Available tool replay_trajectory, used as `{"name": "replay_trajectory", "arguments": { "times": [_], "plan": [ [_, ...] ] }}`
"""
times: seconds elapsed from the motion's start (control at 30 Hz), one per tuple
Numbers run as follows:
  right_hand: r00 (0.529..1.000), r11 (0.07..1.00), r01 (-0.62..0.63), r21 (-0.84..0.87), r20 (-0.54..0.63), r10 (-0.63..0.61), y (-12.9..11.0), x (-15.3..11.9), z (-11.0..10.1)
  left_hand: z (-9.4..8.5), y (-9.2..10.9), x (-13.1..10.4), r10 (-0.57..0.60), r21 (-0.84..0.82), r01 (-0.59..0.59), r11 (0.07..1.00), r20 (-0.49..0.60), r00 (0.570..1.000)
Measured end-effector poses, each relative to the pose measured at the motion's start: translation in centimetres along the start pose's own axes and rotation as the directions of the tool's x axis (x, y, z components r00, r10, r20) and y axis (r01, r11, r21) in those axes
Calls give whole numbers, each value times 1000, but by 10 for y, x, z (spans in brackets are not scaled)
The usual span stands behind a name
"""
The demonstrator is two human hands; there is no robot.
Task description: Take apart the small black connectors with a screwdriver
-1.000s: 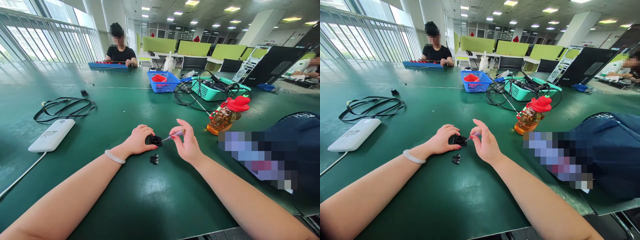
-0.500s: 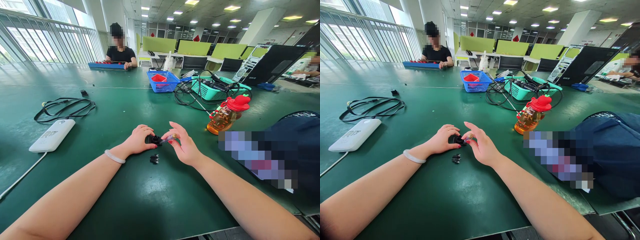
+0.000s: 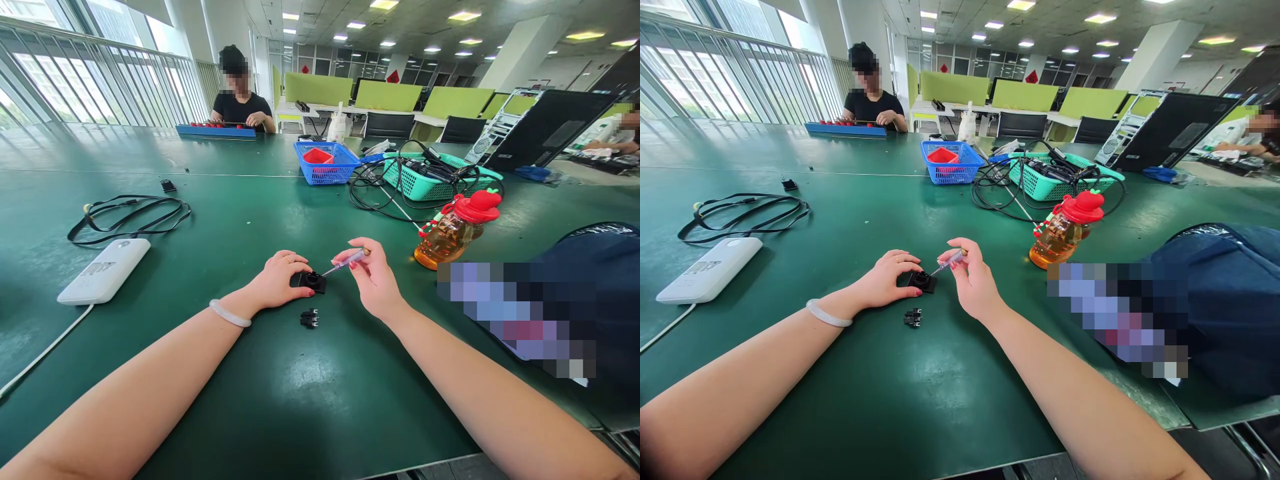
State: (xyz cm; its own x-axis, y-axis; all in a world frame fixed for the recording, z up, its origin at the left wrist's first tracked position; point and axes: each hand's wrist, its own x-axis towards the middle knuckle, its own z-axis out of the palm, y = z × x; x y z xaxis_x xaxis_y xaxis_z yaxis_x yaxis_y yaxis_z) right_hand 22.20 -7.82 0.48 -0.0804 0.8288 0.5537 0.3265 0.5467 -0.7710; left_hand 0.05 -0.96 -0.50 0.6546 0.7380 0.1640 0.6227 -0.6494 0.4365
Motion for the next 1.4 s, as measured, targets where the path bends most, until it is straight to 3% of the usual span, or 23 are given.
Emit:
{"name": "replay_trajectory", "arguments": {
  "times": [0.23, 0.33, 0.4, 0.47, 0.63, 0.77, 0.97, 1.13, 1.4],
  "plan": [
    [964, 936, 239, -259, 177, -198, -15, -3, -1, 0, 1, 0, -11, 4, 11, 1000, -3, 1000],
    [954, 908, 299, -293, 87, -286, -17, -5, -1, 0, 0, 0, -13, 7, 13, 1000, -20, 1000],
    [950, 921, 301, -248, -6, -312, -19, -7, 0, 0, 0, 1, -14, 8, 14, 1000, -26, 1000],
    [940, 926, 331, -180, -25, -340, -22, -8, 0, 0, 0, 1, -12, 9, 12, 1000, -29, 999],
    [875, 855, 480, -199, 184, -448, -26, -9, 3, -2, 2, 2, -15, 13, 15, 1000, -24, 1000],
    [833, 806, 538, -246, 299, -465, -25, -8, 6, -3, 4, 1, -12, 24, 12, 1000, -18, 1000],
    [847, 826, 489, -280, 380, -372, -29, -8, 7, -2, 4, 0, 15, 39, -14, 999, -19, 1000],
    [924, 902, 318, -291, 307, -227, -35, -6, 6, 0, 5, -1, 47, 45, -45, 998, -40, 998],
    [957, 903, 270, -334, -12, -291, -36, -5, 0, -1, 7, -2, 59, 73, -55, 996, -46, 997]
  ]
}}
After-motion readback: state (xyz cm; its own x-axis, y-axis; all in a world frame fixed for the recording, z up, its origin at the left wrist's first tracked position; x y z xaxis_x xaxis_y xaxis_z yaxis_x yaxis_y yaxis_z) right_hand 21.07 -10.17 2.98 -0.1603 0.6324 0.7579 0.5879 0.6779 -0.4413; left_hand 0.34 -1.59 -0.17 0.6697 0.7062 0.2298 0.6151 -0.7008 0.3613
